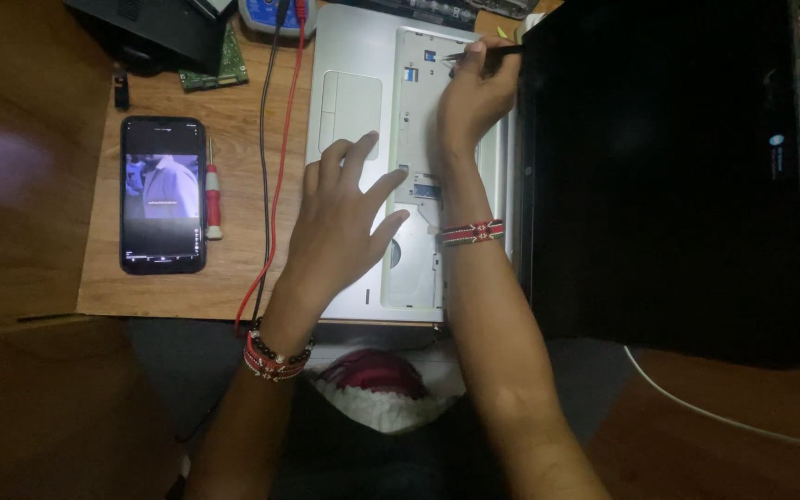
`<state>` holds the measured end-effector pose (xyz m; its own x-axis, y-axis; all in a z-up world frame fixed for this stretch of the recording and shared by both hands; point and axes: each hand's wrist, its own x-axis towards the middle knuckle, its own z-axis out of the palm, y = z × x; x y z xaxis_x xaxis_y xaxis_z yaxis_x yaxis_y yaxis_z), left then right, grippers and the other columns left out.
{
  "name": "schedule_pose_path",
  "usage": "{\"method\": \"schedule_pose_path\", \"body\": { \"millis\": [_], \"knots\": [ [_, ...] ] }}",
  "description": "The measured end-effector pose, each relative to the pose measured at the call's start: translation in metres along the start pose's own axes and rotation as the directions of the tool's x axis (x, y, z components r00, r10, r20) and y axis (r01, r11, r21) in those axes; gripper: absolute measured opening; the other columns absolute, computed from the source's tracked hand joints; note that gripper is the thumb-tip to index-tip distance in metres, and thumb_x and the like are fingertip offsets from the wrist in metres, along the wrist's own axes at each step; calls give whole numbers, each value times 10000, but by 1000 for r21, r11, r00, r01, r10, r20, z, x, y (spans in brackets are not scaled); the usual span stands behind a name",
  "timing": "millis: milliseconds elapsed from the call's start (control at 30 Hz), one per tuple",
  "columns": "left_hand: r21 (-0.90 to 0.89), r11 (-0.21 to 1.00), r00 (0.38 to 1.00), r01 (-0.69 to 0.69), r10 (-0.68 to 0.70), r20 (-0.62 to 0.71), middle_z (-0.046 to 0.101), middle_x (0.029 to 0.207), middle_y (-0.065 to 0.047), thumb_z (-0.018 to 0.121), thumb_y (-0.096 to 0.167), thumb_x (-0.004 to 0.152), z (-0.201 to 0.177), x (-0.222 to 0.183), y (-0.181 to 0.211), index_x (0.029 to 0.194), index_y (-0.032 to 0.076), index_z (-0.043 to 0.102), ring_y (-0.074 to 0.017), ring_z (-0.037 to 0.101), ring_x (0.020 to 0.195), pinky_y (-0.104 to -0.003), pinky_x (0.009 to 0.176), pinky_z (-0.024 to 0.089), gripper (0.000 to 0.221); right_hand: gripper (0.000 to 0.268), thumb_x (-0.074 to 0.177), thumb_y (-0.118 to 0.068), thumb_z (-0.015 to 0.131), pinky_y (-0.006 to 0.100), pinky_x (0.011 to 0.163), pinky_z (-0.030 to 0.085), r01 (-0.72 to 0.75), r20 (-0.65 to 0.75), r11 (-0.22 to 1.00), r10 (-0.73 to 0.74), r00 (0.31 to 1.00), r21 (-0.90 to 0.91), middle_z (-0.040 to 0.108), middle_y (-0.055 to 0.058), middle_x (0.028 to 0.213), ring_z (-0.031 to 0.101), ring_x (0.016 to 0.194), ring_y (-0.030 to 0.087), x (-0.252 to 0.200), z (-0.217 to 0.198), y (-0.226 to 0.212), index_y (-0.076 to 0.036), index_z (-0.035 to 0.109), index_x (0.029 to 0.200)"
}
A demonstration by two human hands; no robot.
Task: Disassembling a laptop by removing the keyboard and prying off the top casing using a tool
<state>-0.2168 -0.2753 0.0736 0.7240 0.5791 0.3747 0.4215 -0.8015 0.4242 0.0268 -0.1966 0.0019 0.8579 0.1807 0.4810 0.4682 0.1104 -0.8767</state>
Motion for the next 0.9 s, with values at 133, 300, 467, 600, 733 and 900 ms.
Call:
{"method": "schedule_pose_path", "body": {
  "millis": [133, 300, 467, 600, 733, 900],
  "knots": [
    [-6, 1000, 1000, 0, 0, 3, 442, 1493, -215, 666, 325, 986, 1, -1, 0, 1344, 143, 650, -424, 396, 1320, -556, 1020, 384, 403, 86, 951, -199, 627, 246, 660, 636, -25, 31, 997, 23, 999, 73, 719, -20, 914, 722, 747, 114, 1, 1, 8, -136, 618, 1009],
    [-1, 1000, 1000, 2, -2, 14, 440, 1495, -213, 672, 325, 979, 0, 0, 0, 1341, 146, 651, -429, 394, 1319, -564, 1010, 388, 405, 102, 959, 2, 548, 262, 678, 613, -127, 65, 952, 113, 991, 279, 714, 87, 933, 716, 832, 173, 2, 5, 7, -74, 615, 974],
    [6, 1000, 1000, -6, 6, 1, 444, 1491, -217, 678, 321, 979, 1, 0, 0, 1342, 144, 646, -428, 400, 1313, -565, 1014, 390, 405, 69, 953, -86, 619, 276, 750, 636, -102, 80, 987, 93, 992, 126, 754, 74, 976, 734, 851, 168, -3, -3, -3, -122, 658, 998],
    [-6, 1000, 1000, 3, -3, 7, 443, 1488, -211, 688, 315, 971, -1, 0, 1, 1337, 139, 655, -427, 395, 1319, -565, 1012, 390, 407, 86, 931, -22, 652, 296, 682, 636, -169, -6, 942, 178, 984, 291, 744, 82, 868, 691, 725, 144, -5, 6, -6, -96, 693, 949],
    [-8, 1000, 1000, 12, -12, -6, 453, 1497, -224, 692, 306, 967, 1, -1, 0, 1326, 132, 660, -438, 405, 1321, -567, 1013, 390, 400, 68, 847, -128, 724, 281, 492, 528, -162, -100, 976, 178, 979, 144, 703, 33, 660, 631, 578, 109, 1, 7, 1, -84, 694, 805],
    [-4, 1000, 1000, 1, -1, -21, 460, 1482, -202, 706, 313, 954, 1, -1, -1, 1315, 145, 663, -405, 413, 1313, -550, 1004, 402, 401, 94, 875, -173, 703, 270, 501, 557, -75, -127, 986, 94, 987, 151, 723, 33, 741, 650, 591, 106, -1, 3, -15, -82, 721, 891]
  ]
}}
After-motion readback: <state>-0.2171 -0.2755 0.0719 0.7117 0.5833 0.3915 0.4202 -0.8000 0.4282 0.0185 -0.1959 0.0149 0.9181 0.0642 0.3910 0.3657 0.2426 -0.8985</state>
